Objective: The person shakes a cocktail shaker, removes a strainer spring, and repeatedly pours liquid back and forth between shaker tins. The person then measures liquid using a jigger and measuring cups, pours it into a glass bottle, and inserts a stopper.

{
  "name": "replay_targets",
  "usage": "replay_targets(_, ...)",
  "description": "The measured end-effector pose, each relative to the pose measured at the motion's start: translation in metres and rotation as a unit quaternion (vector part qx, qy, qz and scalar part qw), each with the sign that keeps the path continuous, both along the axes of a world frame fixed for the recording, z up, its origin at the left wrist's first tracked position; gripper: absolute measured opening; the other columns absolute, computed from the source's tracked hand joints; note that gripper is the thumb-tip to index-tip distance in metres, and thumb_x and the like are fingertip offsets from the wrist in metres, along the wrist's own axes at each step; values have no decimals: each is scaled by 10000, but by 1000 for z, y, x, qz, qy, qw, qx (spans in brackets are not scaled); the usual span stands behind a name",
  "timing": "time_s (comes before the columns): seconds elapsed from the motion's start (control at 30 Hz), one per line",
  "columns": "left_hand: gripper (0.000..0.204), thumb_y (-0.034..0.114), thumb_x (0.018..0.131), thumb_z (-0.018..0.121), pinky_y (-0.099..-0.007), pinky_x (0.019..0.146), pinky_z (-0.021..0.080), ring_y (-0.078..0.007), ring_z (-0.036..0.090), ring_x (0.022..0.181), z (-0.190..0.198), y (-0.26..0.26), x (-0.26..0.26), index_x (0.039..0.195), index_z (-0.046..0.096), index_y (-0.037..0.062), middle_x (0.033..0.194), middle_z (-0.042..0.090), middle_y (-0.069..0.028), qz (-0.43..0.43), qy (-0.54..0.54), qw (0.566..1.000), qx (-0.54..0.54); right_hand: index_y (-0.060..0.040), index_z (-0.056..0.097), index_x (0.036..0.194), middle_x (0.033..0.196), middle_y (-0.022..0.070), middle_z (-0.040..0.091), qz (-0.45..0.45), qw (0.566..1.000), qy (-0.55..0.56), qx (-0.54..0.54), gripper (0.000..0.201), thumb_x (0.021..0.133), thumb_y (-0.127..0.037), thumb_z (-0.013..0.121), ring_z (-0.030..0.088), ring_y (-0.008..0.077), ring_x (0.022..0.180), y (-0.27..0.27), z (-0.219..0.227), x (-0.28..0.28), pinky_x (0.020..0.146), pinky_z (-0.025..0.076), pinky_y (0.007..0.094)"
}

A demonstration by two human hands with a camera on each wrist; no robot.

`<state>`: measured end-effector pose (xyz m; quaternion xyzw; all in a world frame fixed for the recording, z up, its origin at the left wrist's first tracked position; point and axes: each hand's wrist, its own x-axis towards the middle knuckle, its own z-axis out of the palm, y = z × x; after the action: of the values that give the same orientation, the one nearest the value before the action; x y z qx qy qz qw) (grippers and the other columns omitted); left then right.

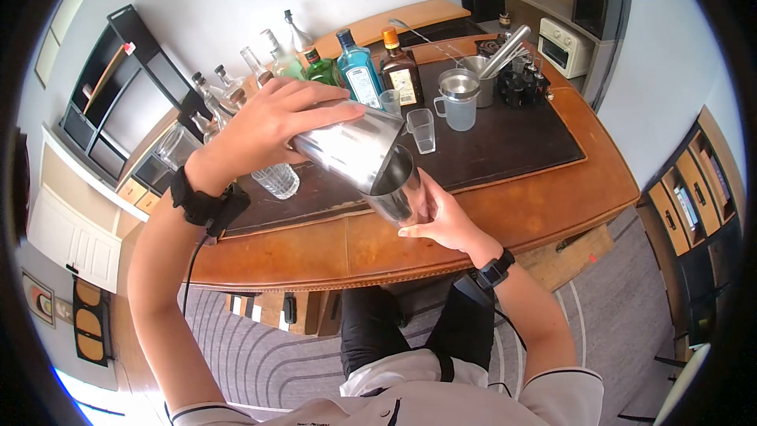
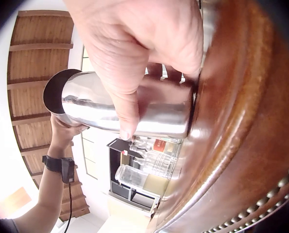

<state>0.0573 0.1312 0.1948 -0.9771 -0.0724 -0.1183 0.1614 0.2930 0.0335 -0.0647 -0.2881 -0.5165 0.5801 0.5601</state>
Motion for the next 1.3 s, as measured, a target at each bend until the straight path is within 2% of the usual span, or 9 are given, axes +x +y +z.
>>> replay_targets(0.37, 1069, -2, 492, 883, -437, 1006, 438, -256, 581, 1203, 10, 3, -8, 1449, 527, 318, 1389, 591, -2, 32, 14, 994, 103, -65, 165, 1607, 1550, 71, 384, -4, 1000, -27, 8, 1143, 702, 76, 849, 382, 188, 1425, 0, 3, 2, 1170, 343, 377)
replay_targets(0.43, 1060, -12, 508, 876, -434, 1000, 440, -257, 585, 1193, 8, -3, -4, 1452, 525, 318, 1387, 592, -8, 13, -7, 1000, 18, -64, 164, 1607, 1548, 71, 388, -6, 999, -31, 10, 1143, 703, 73, 851, 385, 188, 1424, 0, 2, 2, 1167, 348, 378)
replay_targets(0.6, 1080, -10, 508, 875, -434, 1004, 438, -256, 577, 1194, -5, -2, -2, 1467, 508, 323, 1381, 588, -14, 1, 14, 1000, -15, -59, 162, 1606, 1554, 77, 388, -4, 1000, -29, 1, 1142, 705, 67, 852, 387, 191, 1426, -1, 3, 2, 1164, 353, 375)
replay_targets(0.77, 1074, 18, 504, 875, -432, 1009, 442, -237, 574, 1206, 2, 1, -16, 1459, 506, 340, 1385, 586, 8, 21, 21, 990, 140, -54, 159, 1606, 1560, 78, 380, -4, 1000, -20, 0, 1145, 704, 63, 855, 377, 189, 1433, -1, 3, 2, 1168, 348, 375)
replay_targets(0.87, 1053, 26, 510, 871, -431, 1009, 443, -229, 573, 1215, 5, 3, -17, 1448, 513, 343, 1383, 587, 19, 12, 8, 985, 172, -52, 159, 1605, 1562, 77, 377, 0, 1000, -25, 7, 1143, 705, 65, 853, 373, 188, 1435, 0, 5, 1, 1172, 343, 374)
replay_targets(0.97, 1035, 24, 513, 863, -429, 1012, 445, -230, 573, 1216, 5, -6, -11, 1439, 521, 338, 1379, 589, 18, 10, 7, 996, 91, -55, 164, 1605, 1560, 74, 379, -6, 1000, -28, 5, 1139, 707, 67, 853, 375, 187, 1434, -1, 4, 1, 1174, 342, 375)
replay_targets(1.1, 1054, 14, 497, 866, -428, 1016, 444, -238, 573, 1216, -9, 2, -9, 1442, 520, 328, 1384, 586, 8, -11, -1, 993, 118, -63, 176, 1603, 1547, 70, 396, -11, 999, -42, -4, 1130, 707, 70, 851, 388, 188, 1425, -4, 11, 1, 1174, 346, 377)
replay_targets(1.2, 1054, 10, 493, 865, -435, 1010, 444, -263, 570, 1218, -17, 11, -21, 1446, 521, 297, 1395, 576, -19, 4, -17, 992, 123, -67, 183, 1603, 1531, 66, 415, -20, 999, -49, -10, 1125, 706, 78, 847, 417, 187, 1404, -4, 12, 4, 1166, 361, 375)
replay_targets(1.3, 988, 16, 525, 864, -437, 1023, 439, -300, 563, 1223, -35, 17, -43, 1436, 538, 213, 1404, 564, -54, 75, -89, 992, 44, -71, 209, 1595, 1511, 59, 435, -32, 999, -34, -9, 1104, 705, 86, 842, 443, 185, 1385, -4, 12, 7, 1156, 374, 370)
